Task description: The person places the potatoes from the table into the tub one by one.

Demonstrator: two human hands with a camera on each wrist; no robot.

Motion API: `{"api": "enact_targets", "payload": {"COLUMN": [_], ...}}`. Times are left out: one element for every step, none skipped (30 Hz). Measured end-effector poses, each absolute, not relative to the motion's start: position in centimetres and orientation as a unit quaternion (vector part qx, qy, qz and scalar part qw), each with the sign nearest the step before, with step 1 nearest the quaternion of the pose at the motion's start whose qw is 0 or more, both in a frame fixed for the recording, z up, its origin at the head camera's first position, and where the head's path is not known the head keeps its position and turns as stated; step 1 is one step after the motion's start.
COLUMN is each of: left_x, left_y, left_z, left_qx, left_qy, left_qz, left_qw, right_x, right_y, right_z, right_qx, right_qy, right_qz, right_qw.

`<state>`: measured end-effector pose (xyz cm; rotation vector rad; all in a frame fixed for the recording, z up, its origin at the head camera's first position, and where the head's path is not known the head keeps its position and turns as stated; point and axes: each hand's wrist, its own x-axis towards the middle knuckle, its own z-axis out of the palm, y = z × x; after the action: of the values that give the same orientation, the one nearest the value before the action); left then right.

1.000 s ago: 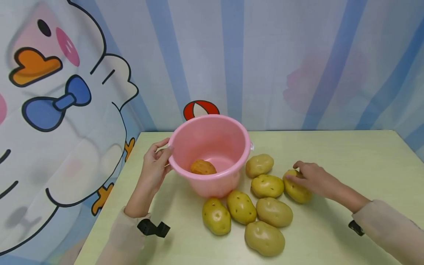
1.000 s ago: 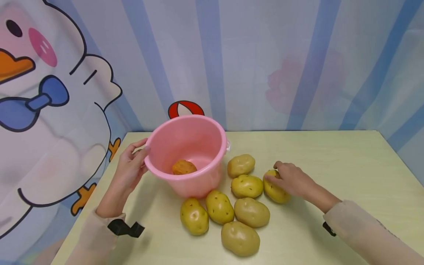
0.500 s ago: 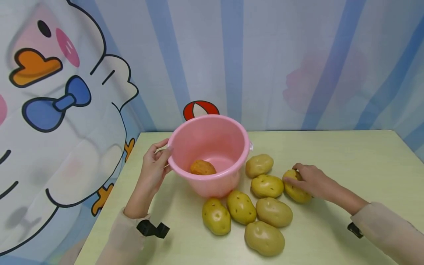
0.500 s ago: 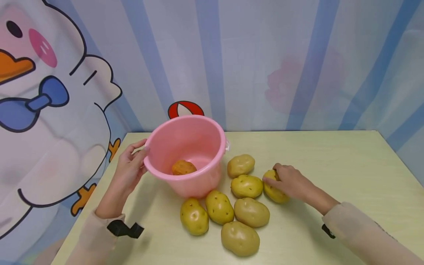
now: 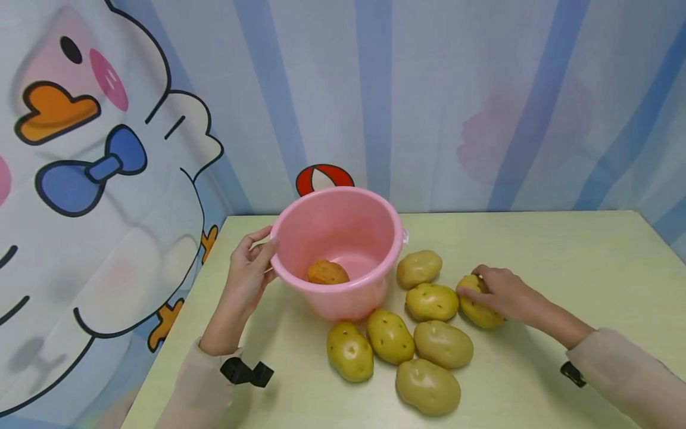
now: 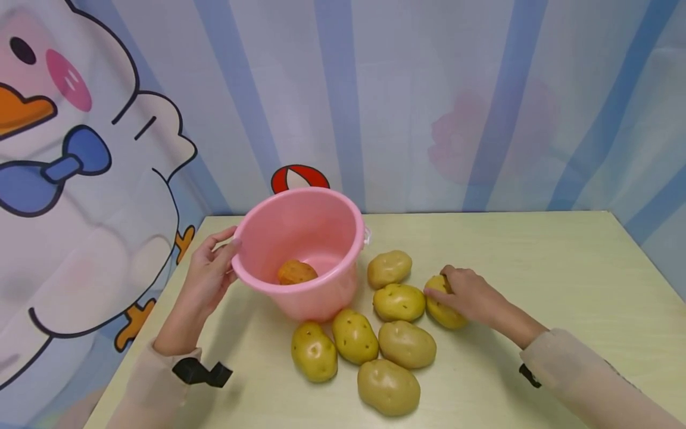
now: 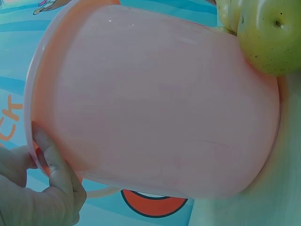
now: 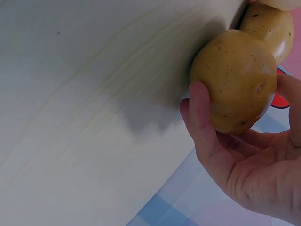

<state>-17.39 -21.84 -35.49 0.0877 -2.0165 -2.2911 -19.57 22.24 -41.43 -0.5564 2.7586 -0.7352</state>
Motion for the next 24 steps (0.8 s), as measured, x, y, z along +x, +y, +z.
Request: {"api": "enact_targets", "payload": {"left_x": [-17.39,-17.4,-17.4,-17.4,-17.4,-17.4,-17.4,-17.4,-17.4,-17.41,-17.4,-17.41,-17.42,-17.44,-17.45,-17.47,-17.49,-17.51,-17.52,-17.53,-17.54,-17.56,-17.57,-17.59], "left_y": [-21.84,-21.84,-21.85,-21.85,-21.86,-21.86,-21.87,-21.88,-21.88,-21.88,-21.87,-21.86,-21.86,-21.84,-21.83,-21.8,-21.78,-21.77,-21.76,-21.75,-21.74,-21.73,-21.71,-21.7], "left_z": [-35.49,-35.5,-35.51,-35.52,-35.52,-35.52,-35.53,-35.53,-35.54,-35.54,-35.55,-35.55,-35.56,-35.57,-35.57,-35.57,-35.57,-35.57,-35.56,-35.55,-35.54,-35.54,-35.53,-35.53], "left_qx": [0.029,0.029,0.029,0.029,0.03,0.03,0.031,0.031,0.032,0.032,0.033,0.034,0.034,0.035,0.035,0.035,0.035,0.035,0.034,0.034,0.032,0.031,0.031,0.031], "left_qy": [-0.66,-0.66,-0.66,-0.66,-0.659,-0.659,-0.658,-0.658,-0.658,-0.658,-0.658,-0.658,-0.658,-0.659,-0.659,-0.66,-0.661,-0.661,-0.662,-0.662,-0.662,-0.661,-0.661,-0.661], "left_qz": [-0.749,-0.749,-0.75,-0.75,-0.75,-0.75,-0.751,-0.751,-0.751,-0.751,-0.751,-0.751,-0.751,-0.75,-0.75,-0.75,-0.749,-0.748,-0.748,-0.748,-0.748,-0.748,-0.749,-0.749], "left_qw": [0.044,0.044,0.044,0.044,0.043,0.043,0.042,0.042,0.042,0.042,0.042,0.042,0.042,0.041,0.041,0.041,0.04,0.04,0.04,0.04,0.04,0.04,0.04,0.04], "right_x": [-19.58,-19.59,-19.59,-19.6,-19.61,-19.61,-19.61,-19.6,-19.6,-19.59,-19.59,-19.6,-19.61,-19.63,-19.65,-19.67,-19.69,-19.7,-19.72,-19.72,-19.73,-19.74,-19.75,-19.75], "right_y": [22.28,22.3,22.35,22.4,22.45,22.5,22.51,22.51,22.53,22.49,22.46,22.43,22.4,22.38,22.36,22.33,22.34,22.36,22.37,22.41,22.46,22.49,22.55,22.61], "right_z": [-41.47,-41.51,-41.55,-41.6,-41.65,-41.66,-41.67,-41.68,-41.68,-41.67,-41.66,-41.63,-41.62,-41.62,-41.61,-41.62,-41.63,-41.64,-41.66,-41.66,-41.66,-41.65,-41.64,-41.61], "right_qx": [-0.19,-0.19,-0.191,-0.192,-0.192,-0.193,-0.194,-0.195,-0.196,-0.197,-0.197,-0.198,-0.199,-0.2,-0.2,-0.2,-0.2,-0.201,-0.202,-0.202,-0.201,-0.2,-0.201,-0.202], "right_qy": [0.942,0.942,0.942,0.942,0.942,0.942,0.942,0.942,0.941,0.941,0.941,0.941,0.94,0.941,0.941,0.941,0.941,0.941,0.941,0.941,0.941,0.941,0.941,0.941], "right_qz": [-0.251,-0.251,-0.251,-0.25,-0.249,-0.249,-0.249,-0.249,-0.25,-0.251,-0.252,-0.253,-0.254,-0.253,-0.253,-0.254,-0.254,-0.254,-0.253,-0.253,-0.253,-0.253,-0.252,-0.251], "right_qw": [0.116,0.116,0.115,0.115,0.115,0.114,0.113,0.113,0.112,0.111,0.111,0.11,0.109,0.106,0.105,0.105,0.104,0.103,0.102,0.102,0.104,0.105,0.105,0.104]}}
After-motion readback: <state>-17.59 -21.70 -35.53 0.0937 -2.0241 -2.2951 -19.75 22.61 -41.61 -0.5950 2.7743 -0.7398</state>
